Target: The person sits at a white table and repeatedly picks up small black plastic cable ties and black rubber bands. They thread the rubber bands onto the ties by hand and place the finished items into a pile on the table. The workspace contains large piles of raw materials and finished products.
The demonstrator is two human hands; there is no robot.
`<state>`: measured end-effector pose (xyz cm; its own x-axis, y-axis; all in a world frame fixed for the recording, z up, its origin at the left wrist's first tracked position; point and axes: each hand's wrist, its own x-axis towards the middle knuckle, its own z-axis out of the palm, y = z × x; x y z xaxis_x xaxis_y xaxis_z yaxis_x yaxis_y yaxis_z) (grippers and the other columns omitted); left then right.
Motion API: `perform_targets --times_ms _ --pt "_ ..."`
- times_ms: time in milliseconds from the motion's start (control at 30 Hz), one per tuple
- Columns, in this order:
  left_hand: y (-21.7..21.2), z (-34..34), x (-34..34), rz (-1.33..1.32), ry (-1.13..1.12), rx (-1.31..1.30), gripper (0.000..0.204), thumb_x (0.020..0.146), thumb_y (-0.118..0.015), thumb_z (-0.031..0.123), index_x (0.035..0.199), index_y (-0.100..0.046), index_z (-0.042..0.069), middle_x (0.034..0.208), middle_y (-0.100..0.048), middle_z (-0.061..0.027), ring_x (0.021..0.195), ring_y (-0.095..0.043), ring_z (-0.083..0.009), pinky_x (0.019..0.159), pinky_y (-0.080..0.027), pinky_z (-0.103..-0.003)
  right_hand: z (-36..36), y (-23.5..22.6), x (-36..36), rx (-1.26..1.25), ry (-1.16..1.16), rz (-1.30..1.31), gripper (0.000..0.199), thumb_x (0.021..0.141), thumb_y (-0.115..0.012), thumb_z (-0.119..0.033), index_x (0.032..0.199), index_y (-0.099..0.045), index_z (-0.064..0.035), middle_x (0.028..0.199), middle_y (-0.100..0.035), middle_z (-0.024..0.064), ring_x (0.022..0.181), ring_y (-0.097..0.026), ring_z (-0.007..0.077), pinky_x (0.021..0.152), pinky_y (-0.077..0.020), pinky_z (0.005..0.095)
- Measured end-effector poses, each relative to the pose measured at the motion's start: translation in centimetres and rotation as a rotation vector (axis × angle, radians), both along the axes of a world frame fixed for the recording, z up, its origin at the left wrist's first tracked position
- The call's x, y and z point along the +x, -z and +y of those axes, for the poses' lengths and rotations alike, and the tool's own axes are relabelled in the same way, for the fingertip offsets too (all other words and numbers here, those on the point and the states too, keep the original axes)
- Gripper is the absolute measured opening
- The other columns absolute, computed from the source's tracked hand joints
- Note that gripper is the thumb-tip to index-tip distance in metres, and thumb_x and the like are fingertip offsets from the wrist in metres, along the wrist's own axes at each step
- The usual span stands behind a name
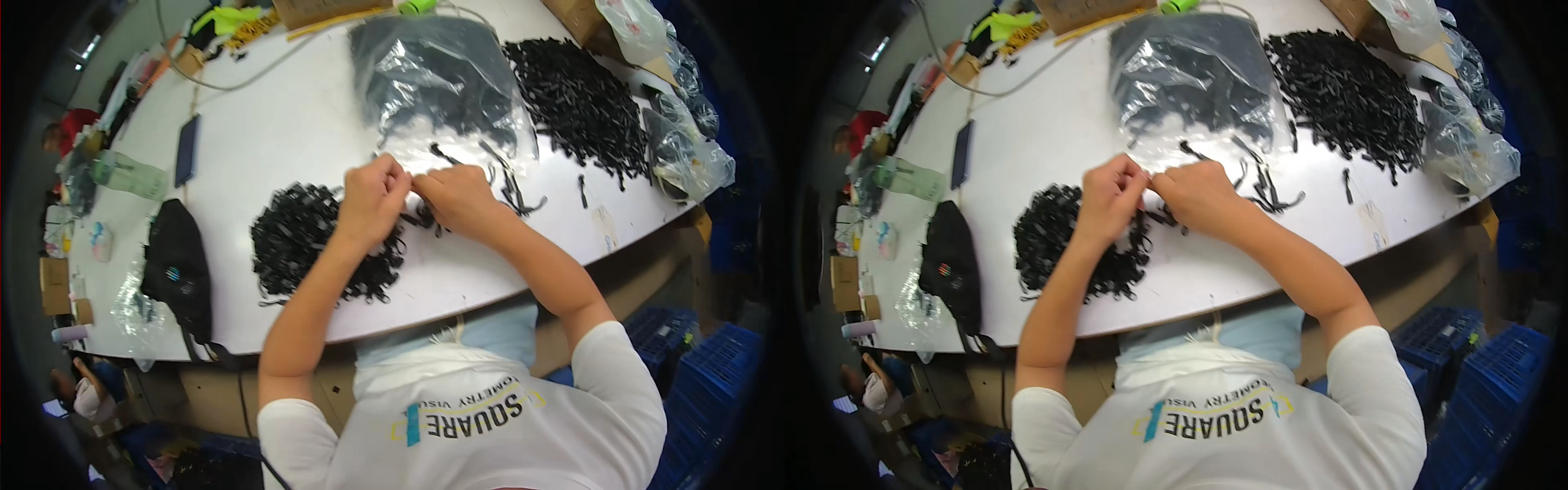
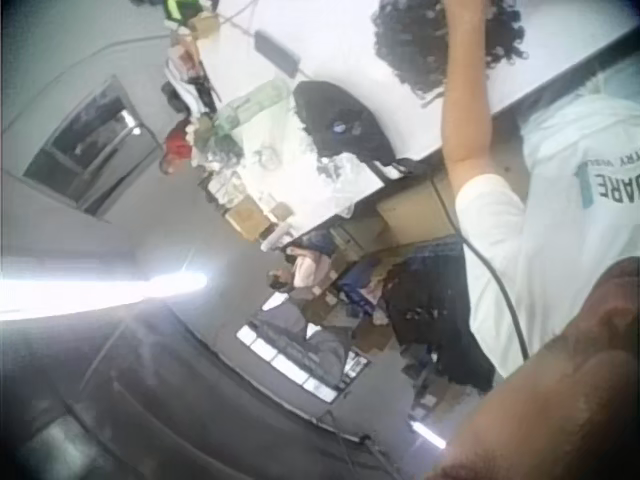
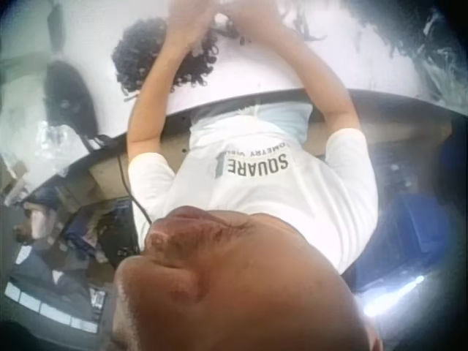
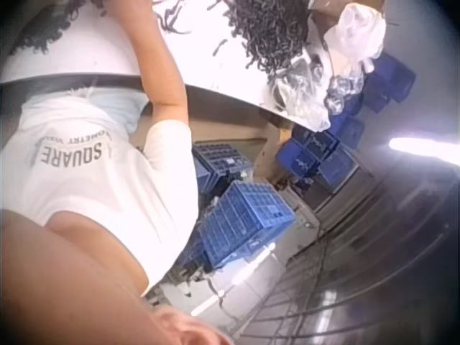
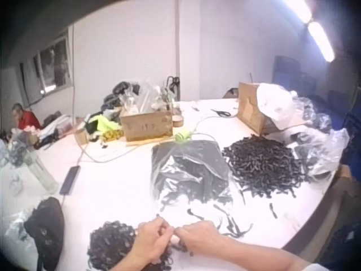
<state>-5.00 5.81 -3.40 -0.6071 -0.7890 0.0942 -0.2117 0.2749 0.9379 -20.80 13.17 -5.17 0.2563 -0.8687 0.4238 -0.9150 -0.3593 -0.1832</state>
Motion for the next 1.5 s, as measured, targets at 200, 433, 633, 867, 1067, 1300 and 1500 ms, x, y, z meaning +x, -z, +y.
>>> perform_targets --times_ms 200,433,633,867,1067,1300,1500 --pt "-0.3 -0.3 0.3 0.123 -0.004 0.152 0.014 0.087 -0.058 0.008 0.077 -0.056 -0.001 0.055 -0.055 -0.0009 0.044 -0.047 -0.0039 0.041 -0.035 -0.019 0.0 -0.9 0.5 -0.172 0.007 -0.036 0.014 0.068 -0.061 -0.007 0.083 -0.060 -0.0087 0.064 -0.057 0.0028 0.056 -0.059 0.0222 0.048 -0.0454 0.0342" --pt "0.1 -0.3 0.2 0.116 0.000 0.070 0.017 0.087 -0.059 0.009 0.075 -0.056 -0.002 0.053 -0.054 -0.0017 0.045 -0.051 -0.0055 0.042 -0.037 -0.021 -0.2 -0.3 0.1 -0.043 0.011 -0.113 0.018 0.066 -0.061 -0.004 0.083 -0.059 -0.0095 0.066 -0.060 0.0041 0.059 -0.061 0.0243 0.049 -0.0467 0.0362" --pt "-0.5 -0.4 0.4 0.015 0.041 -0.028 0.018 0.085 -0.058 0.009 0.073 -0.055 -0.003 0.052 -0.057 -0.0068 0.046 -0.055 -0.0106 0.046 -0.042 -0.025 0.0 -0.7 0.0 -0.052 -0.043 -0.115 0.023 0.067 -0.061 -0.004 0.089 -0.061 -0.0096 0.066 -0.060 0.0035 0.060 -0.062 0.0234 0.049 -0.0460 0.0358" --pt "-0.1 -0.5 0.3 0.025 0.039 -0.082 0.017 0.086 -0.059 0.010 0.075 -0.056 -0.002 0.052 -0.056 -0.0025 0.046 -0.054 -0.0066 0.044 -0.040 -0.021 -0.2 -0.4 -0.1 -0.085 -0.098 -0.090 0.021 0.064 -0.060 -0.004 0.085 -0.059 -0.0076 0.065 -0.058 0.0038 0.058 -0.061 0.0228 0.050 -0.0467 0.0350" --pt "-0.3 -0.3 0.2 0.015 0.048 -0.114 0.015 0.084 -0.058 0.007 0.074 -0.055 -0.004 0.052 -0.056 -0.0075 0.046 -0.056 -0.0131 0.046 -0.041 -0.025 -0.1 -0.1 0.1 -0.161 -0.093 -0.096 0.025 0.057 -0.065 -0.002 0.079 -0.057 -0.0084 0.063 -0.057 0.0028 0.055 -0.059 0.0227 0.048 -0.0455 0.0349" --pt "0.5 -0.4 0.2 -0.037 0.016 -0.192 0.015 0.081 -0.060 0.008 0.070 -0.056 -0.002 0.049 -0.052 -0.0081 0.043 -0.050 -0.0152 0.045 -0.039 -0.029 -0.1 0.4 0.2 -0.089 -0.149 -0.103 0.012 0.067 -0.060 -0.007 0.078 -0.055 -0.0060 0.064 -0.059 0.0051 0.056 -0.061 0.0234 0.048 -0.0464 0.0362" --pt "-0.2 -0.6 0.2 0.013 0.025 -0.239 0.016 0.080 -0.062 0.009 0.070 -0.056 -0.001 0.048 -0.049 -0.0078 0.042 -0.047 -0.0154 0.045 -0.037 -0.029 -0.1 -0.6 0.3 -0.109 -0.117 -0.139 0.010 0.068 -0.060 -0.008 0.076 -0.056 -0.0060 0.063 -0.060 0.0060 0.054 -0.061 0.0244 0.047 -0.0462 0.0369"
